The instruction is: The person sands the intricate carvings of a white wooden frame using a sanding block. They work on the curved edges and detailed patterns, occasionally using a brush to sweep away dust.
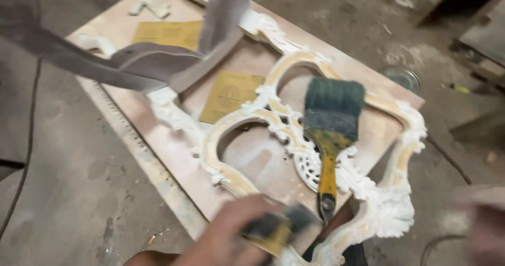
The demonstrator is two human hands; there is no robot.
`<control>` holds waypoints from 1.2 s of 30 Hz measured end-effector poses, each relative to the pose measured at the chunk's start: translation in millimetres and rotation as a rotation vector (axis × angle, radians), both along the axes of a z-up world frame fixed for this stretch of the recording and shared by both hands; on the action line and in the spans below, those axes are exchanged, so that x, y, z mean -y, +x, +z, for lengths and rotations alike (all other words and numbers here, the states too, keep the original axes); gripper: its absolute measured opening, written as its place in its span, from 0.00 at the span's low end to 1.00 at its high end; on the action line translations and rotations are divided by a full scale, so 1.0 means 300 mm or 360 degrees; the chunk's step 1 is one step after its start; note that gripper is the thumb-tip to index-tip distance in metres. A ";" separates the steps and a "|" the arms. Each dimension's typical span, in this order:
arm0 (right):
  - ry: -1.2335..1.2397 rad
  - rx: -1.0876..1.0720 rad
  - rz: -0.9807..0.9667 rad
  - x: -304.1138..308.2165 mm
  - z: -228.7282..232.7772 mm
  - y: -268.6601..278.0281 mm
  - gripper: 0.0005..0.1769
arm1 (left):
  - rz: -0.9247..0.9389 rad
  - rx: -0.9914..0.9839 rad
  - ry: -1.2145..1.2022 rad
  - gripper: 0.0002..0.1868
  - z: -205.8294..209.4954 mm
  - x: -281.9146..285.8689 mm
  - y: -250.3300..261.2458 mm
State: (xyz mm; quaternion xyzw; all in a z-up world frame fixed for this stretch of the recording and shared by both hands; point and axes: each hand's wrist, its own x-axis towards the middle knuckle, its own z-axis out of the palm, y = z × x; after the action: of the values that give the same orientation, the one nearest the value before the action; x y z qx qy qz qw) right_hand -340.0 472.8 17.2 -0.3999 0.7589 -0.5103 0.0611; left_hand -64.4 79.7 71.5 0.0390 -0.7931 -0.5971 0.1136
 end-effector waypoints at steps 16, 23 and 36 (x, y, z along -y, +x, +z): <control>-0.0297 0.0116 -0.0376 0.562 0.152 0.457 0.06 | -0.0314 0.0277 0.0320 0.37 0.103 -0.041 0.053; -0.0182 0.0405 0.0728 0.486 0.169 0.365 0.18 | 0.0151 -0.0066 0.0222 0.20 0.034 -0.106 0.031; 0.0047 0.0532 -0.0553 0.581 0.251 0.543 0.14 | 0.0204 -0.0453 0.0083 0.19 0.057 -0.197 -0.010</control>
State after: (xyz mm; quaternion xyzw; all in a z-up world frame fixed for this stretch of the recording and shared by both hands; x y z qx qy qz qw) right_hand -177.1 298.6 92.4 -0.1723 0.8031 -0.5610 0.1031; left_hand -67.3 138.9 88.5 0.0074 -0.7491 -0.6085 0.2618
